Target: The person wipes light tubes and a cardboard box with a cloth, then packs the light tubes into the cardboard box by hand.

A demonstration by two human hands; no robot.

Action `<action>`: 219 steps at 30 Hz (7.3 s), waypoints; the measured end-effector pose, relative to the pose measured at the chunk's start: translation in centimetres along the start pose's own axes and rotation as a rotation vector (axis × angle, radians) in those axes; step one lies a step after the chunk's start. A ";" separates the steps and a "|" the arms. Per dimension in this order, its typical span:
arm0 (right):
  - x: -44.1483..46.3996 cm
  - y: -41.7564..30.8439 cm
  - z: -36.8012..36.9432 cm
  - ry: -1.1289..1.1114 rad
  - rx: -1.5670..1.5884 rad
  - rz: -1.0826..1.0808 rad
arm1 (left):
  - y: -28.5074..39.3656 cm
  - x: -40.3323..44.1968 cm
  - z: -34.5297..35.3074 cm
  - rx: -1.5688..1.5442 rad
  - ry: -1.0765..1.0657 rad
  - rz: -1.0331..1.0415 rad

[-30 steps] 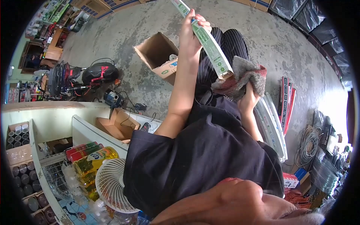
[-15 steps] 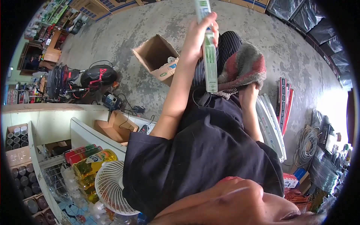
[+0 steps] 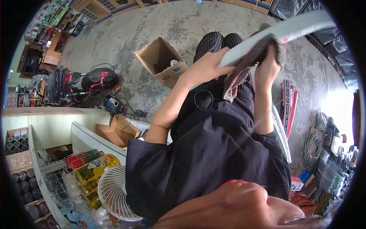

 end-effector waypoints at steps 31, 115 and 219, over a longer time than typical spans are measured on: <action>-7.1 3.8 -3.4 0.253 0.453 0.452 | -5.5 -2.0 5.4 -0.040 -0.102 0.076; -3.6 -9.1 -3.2 -0.256 -0.210 0.327 | -6.3 -5.7 1.7 0.287 0.150 0.021; -5.3 -3.9 0.1 -0.520 -0.475 0.159 | -11.8 -7.2 4.0 -0.008 0.023 -0.079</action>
Point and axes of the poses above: each hand's wrist, its own x-axis towards the middle knuckle, its own z-axis out of the palm, y = z × x, the point moved 6 cm from there along x, towards the middle knuckle, and after that the axes turned 11 degrees about x, right-handed, at the moved point
